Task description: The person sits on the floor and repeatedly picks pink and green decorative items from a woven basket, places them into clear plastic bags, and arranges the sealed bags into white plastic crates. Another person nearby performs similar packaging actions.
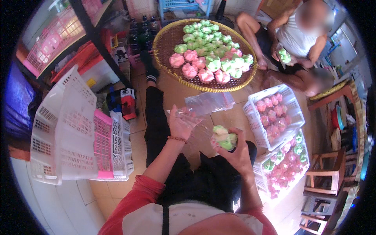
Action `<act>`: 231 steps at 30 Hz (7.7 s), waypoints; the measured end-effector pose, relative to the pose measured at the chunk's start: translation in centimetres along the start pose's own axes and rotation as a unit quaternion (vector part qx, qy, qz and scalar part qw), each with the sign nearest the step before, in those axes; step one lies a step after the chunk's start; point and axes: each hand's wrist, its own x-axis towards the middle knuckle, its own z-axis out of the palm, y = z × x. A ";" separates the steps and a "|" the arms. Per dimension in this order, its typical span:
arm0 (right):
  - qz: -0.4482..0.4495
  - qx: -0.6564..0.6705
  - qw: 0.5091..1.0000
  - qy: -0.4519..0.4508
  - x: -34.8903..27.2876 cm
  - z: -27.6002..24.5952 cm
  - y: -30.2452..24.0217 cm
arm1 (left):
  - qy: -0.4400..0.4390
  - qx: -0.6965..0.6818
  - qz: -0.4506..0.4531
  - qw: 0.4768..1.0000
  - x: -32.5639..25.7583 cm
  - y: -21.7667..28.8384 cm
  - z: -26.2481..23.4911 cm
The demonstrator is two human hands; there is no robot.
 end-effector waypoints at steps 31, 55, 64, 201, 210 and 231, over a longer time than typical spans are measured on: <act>-0.038 0.053 0.994 0.090 1.1 4.0 3.7 | -0.104 0.317 0.124 0.935 -1.5 -1.0 -3.0; -0.011 0.069 0.991 0.113 -0.5 3.2 7.7 | -0.158 0.411 -0.018 0.898 -3.0 -1.1 -4.2; -0.018 0.033 0.993 0.111 -1.1 3.7 9.6 | -0.193 0.415 -0.059 0.887 -2.5 -2.2 -5.6; 0.023 0.217 0.965 -0.145 9.0 13.6 8.2 | 0.022 0.361 0.314 0.878 -4.0 7.9 -5.6; 0.106 0.439 0.869 -0.203 8.6 19.5 4.2 | 0.039 0.384 0.382 0.839 -6.0 12.0 -8.4; 0.251 0.395 0.846 -0.255 3.2 21.6 11.3 | 0.079 0.577 0.144 0.800 -11.5 12.2 -15.6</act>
